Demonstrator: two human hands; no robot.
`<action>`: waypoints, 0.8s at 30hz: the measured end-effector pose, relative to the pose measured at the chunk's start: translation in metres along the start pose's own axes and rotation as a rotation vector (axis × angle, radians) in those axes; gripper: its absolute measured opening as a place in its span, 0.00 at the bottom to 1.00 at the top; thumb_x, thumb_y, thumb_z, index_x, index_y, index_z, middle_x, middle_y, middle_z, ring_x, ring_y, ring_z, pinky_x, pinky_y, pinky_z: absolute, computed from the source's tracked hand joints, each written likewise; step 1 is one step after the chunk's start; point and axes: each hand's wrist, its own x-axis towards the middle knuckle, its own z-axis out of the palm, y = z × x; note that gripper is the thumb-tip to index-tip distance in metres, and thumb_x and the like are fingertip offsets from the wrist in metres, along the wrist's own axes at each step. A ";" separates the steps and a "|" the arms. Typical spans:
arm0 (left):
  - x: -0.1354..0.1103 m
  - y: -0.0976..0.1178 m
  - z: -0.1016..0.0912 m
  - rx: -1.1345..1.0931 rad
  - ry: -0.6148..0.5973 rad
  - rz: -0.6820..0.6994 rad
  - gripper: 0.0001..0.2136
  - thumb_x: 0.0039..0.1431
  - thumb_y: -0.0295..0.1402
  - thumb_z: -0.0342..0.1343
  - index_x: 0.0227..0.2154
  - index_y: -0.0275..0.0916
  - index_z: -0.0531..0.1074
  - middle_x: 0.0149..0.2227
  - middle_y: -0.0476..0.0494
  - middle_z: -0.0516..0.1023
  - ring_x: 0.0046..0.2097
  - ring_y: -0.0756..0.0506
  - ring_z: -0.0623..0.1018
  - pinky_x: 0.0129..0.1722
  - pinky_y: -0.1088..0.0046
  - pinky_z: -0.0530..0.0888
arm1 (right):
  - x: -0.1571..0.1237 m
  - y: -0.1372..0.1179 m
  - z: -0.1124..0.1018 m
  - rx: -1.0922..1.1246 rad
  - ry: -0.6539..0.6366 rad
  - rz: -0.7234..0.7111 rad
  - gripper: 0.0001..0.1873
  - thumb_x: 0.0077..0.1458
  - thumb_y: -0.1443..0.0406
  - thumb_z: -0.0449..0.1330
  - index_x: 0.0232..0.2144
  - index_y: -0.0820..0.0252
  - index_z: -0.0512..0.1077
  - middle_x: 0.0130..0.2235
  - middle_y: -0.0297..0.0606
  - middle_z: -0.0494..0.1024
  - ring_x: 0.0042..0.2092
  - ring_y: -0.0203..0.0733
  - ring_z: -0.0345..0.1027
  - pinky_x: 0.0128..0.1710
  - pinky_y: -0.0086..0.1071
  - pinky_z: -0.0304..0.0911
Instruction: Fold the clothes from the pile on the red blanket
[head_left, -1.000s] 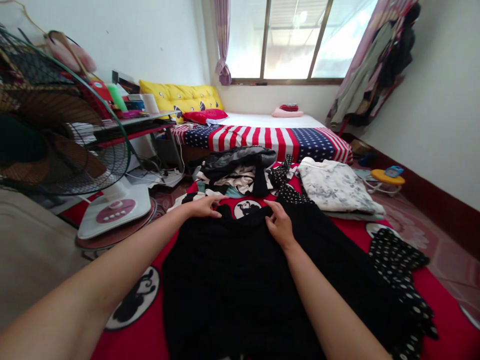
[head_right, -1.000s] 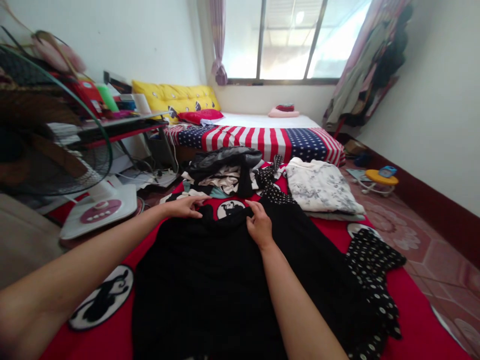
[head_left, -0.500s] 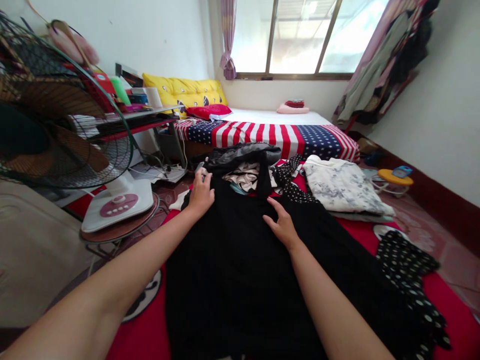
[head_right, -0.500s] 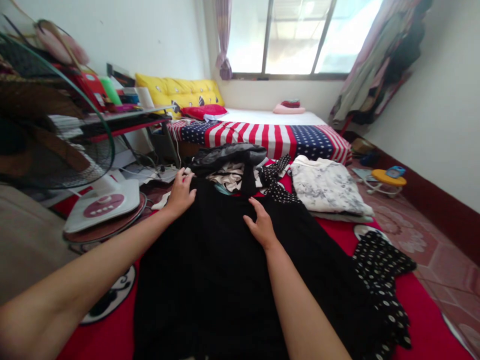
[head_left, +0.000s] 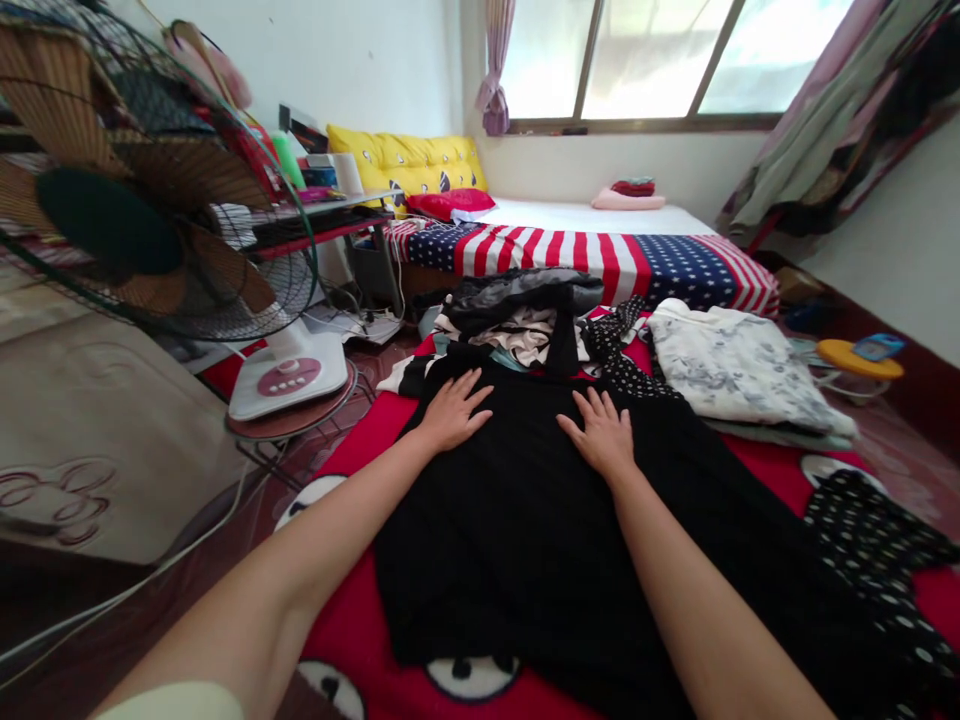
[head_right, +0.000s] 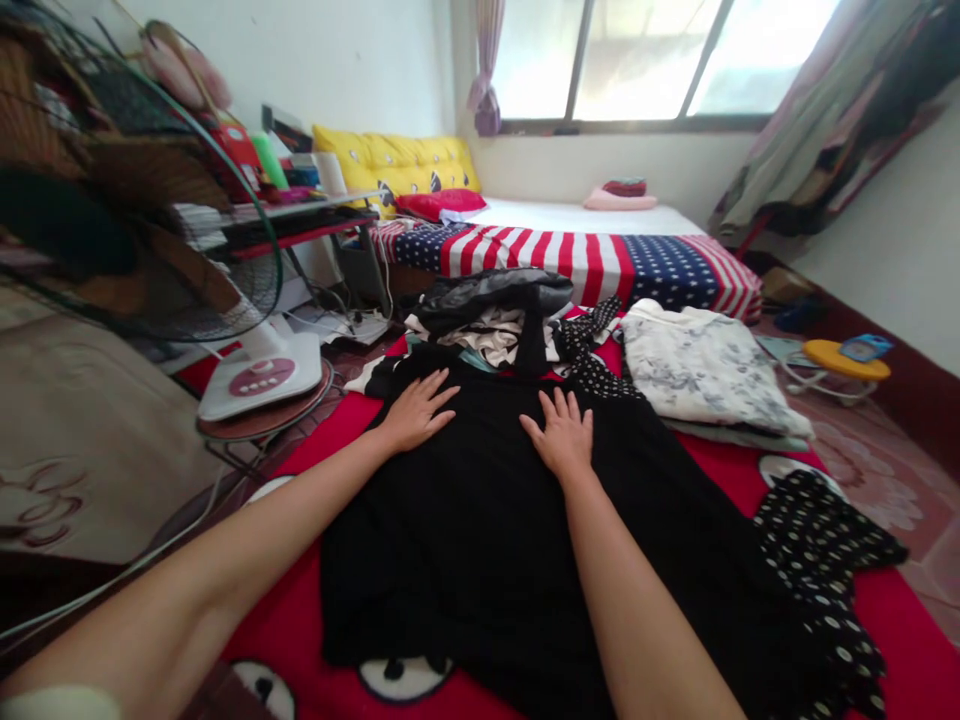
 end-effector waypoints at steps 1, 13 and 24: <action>-0.007 0.000 -0.001 -0.012 0.039 -0.006 0.25 0.66 0.44 0.47 0.63 0.42 0.59 0.70 0.39 0.45 0.70 0.40 0.47 0.66 0.55 0.53 | 0.000 0.000 0.001 -0.014 -0.002 -0.001 0.34 0.64 0.46 0.43 0.66 0.52 0.53 0.69 0.38 0.48 0.69 0.51 0.37 0.64 0.56 0.41; -0.137 -0.032 -0.048 -0.239 -0.266 -0.214 0.32 0.61 0.46 0.54 0.65 0.43 0.54 0.70 0.35 0.44 0.69 0.37 0.47 0.66 0.54 0.52 | -0.033 -0.040 -0.035 -0.028 -0.199 -0.040 0.33 0.65 0.53 0.48 0.66 0.65 0.53 0.68 0.53 0.47 0.68 0.61 0.39 0.62 0.58 0.44; -0.193 0.006 -0.107 -0.592 -0.247 0.062 0.15 0.62 0.30 0.51 0.49 0.48 0.75 0.60 0.45 0.67 0.61 0.42 0.65 0.61 0.63 0.62 | -0.207 -0.161 -0.069 0.427 -0.405 -0.667 0.20 0.53 0.54 0.62 0.42 0.62 0.73 0.42 0.44 0.74 0.43 0.49 0.70 0.41 0.37 0.64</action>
